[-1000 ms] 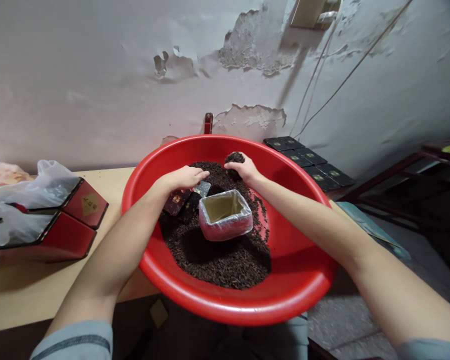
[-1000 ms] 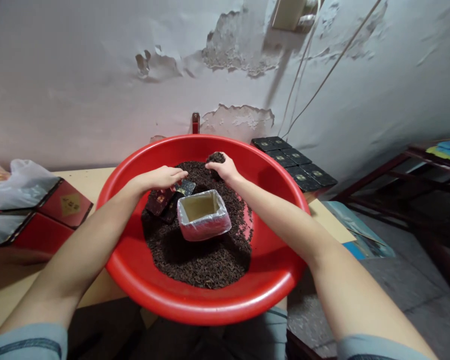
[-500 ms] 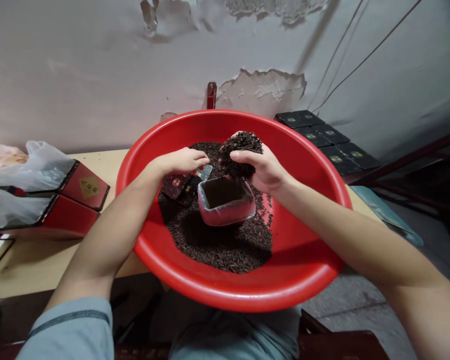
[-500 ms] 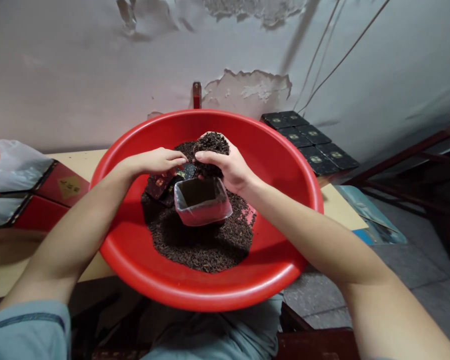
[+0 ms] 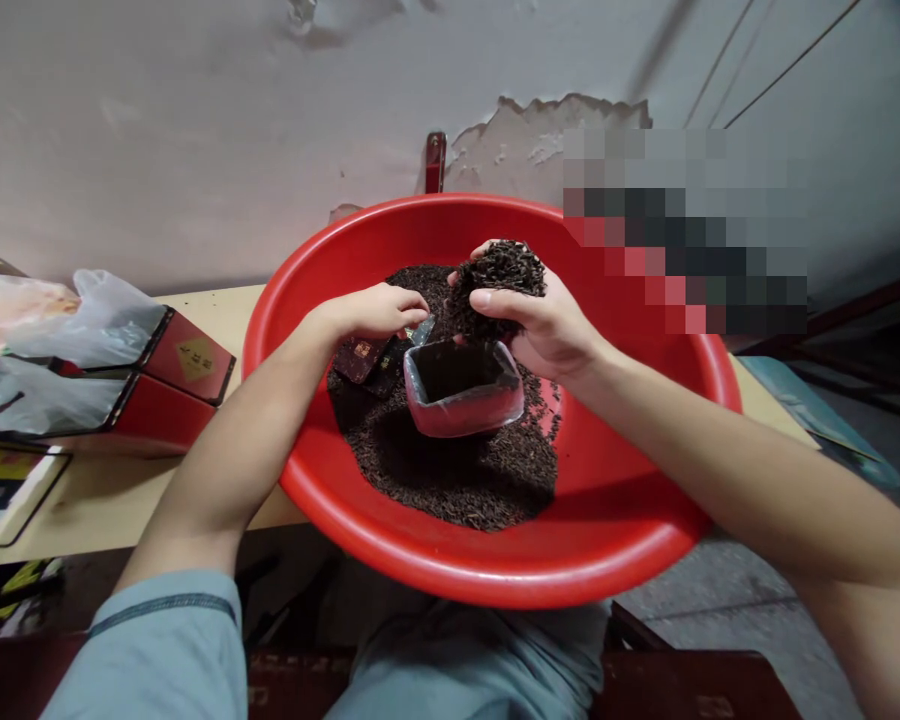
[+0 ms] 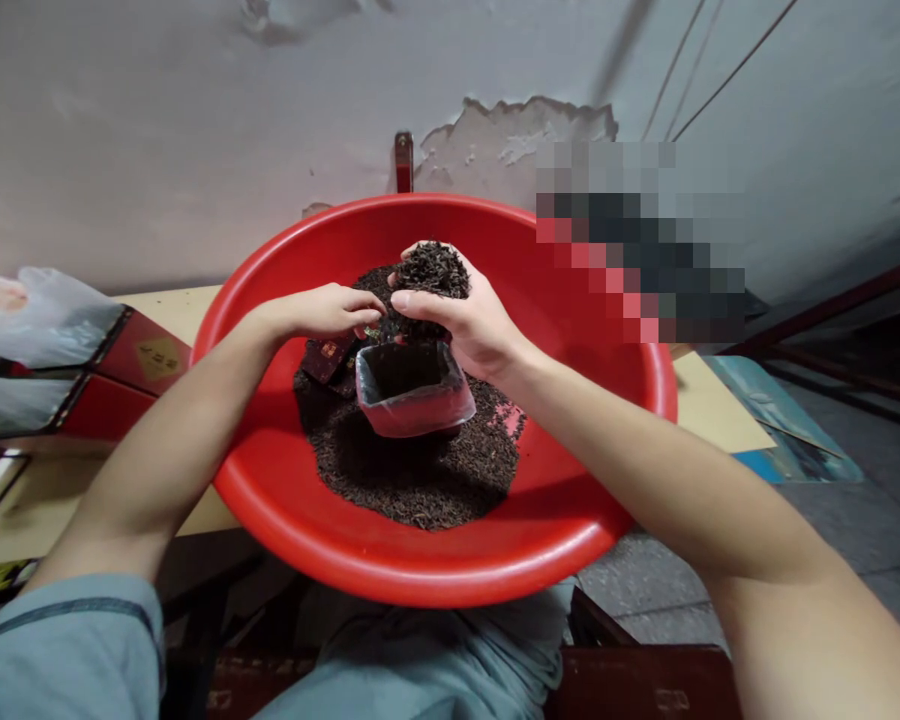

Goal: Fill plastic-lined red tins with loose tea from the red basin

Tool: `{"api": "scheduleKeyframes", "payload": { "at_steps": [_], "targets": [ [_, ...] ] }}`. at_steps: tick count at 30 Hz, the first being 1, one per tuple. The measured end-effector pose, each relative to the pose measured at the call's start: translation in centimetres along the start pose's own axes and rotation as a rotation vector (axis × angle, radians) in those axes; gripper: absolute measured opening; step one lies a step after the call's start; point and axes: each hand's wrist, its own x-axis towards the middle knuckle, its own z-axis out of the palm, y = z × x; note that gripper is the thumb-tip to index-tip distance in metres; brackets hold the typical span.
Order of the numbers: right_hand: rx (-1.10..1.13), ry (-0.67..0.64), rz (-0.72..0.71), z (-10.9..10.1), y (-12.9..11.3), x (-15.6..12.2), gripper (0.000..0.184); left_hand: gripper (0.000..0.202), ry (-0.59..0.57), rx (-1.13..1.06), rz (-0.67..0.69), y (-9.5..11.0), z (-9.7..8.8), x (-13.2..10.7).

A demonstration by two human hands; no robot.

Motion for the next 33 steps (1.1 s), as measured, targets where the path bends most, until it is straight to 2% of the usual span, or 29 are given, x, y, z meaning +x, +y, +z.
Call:
{"api": "scheduleKeyframes", "payload": {
  "at_steps": [7,15,21,25,28,31,33],
  "targets": [
    [0.027,0.003,0.037,0.2,-0.1,-0.2,0.062,0.045,-0.003,-0.006,0.039,-0.2,0.1,0.1],
    [-0.023,0.049,0.012,0.4,-0.4,-0.3,0.05,0.045,-0.028,0.021,0.034,-0.1,0.1,0.1],
    [-0.001,0.039,0.005,0.4,-0.1,-0.2,0.054,0.043,-0.036,0.024,0.03,0.1,0.3,0.1],
    [0.009,0.002,0.003,0.3,-0.1,-0.3,0.051,0.045,-0.048,0.041,0.018,0.2,0.4,0.1],
    [-0.031,-0.081,0.041,0.3,-0.8,-0.3,0.047,0.045,-0.057,0.04,0.011,0.2,0.4,0.1],
    [-0.099,-0.152,0.093,-1.0,-1.6,0.3,0.043,0.047,-0.065,0.037,0.013,-0.1,0.5,0.3],
    [-0.132,-0.112,0.104,-3.0,-1.5,1.4,0.037,0.048,-0.076,0.043,0.014,-0.3,0.6,0.5]
  ]
}}
